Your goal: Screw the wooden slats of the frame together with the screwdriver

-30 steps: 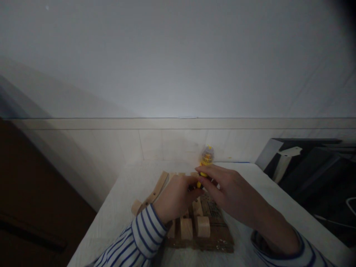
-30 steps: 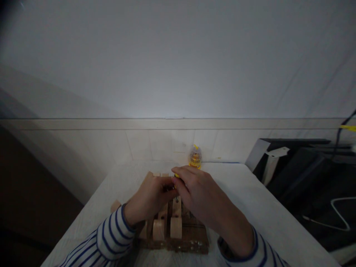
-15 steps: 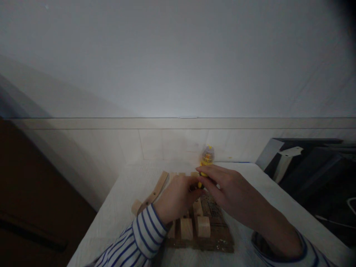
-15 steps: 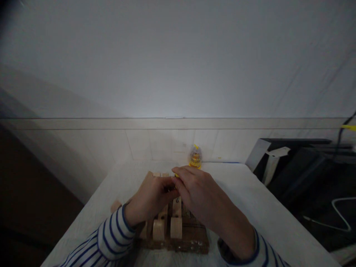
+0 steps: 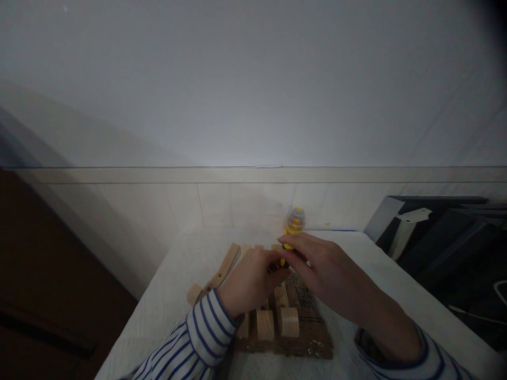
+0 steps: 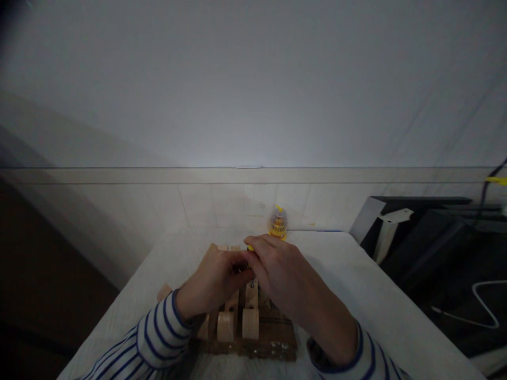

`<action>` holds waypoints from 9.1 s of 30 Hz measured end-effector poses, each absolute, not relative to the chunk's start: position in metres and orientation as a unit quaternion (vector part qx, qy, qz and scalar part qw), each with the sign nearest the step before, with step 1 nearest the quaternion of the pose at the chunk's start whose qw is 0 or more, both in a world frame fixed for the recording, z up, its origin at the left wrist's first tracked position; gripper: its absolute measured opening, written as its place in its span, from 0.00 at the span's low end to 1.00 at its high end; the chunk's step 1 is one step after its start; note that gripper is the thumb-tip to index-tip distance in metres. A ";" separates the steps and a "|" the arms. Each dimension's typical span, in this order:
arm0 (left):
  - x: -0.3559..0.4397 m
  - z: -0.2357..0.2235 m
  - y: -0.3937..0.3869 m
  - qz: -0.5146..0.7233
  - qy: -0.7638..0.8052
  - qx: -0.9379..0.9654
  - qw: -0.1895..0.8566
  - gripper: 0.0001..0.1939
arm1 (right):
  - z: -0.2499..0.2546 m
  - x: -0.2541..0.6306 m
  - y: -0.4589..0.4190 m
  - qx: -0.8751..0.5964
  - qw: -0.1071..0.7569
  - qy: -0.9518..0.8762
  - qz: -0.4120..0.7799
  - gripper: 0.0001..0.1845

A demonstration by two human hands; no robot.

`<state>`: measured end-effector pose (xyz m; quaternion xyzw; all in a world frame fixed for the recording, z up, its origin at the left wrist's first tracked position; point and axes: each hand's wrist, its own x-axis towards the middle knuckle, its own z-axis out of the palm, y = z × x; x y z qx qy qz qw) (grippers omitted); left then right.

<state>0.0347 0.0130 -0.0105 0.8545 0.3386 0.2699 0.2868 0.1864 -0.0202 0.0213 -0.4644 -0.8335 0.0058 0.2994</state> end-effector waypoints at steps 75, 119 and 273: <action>0.037 -0.006 0.012 0.282 0.325 0.860 0.276 0.07 | 0.023 0.188 -0.020 -0.456 0.293 -0.840 -0.004 0.12; 0.038 -0.011 0.014 0.268 0.342 0.850 0.299 0.10 | 0.024 0.189 -0.018 -0.452 0.302 -0.839 0.010 0.13; 0.037 -0.012 0.015 0.276 0.340 0.834 0.336 0.09 | 0.022 0.192 -0.018 -0.435 0.328 -0.838 -0.014 0.16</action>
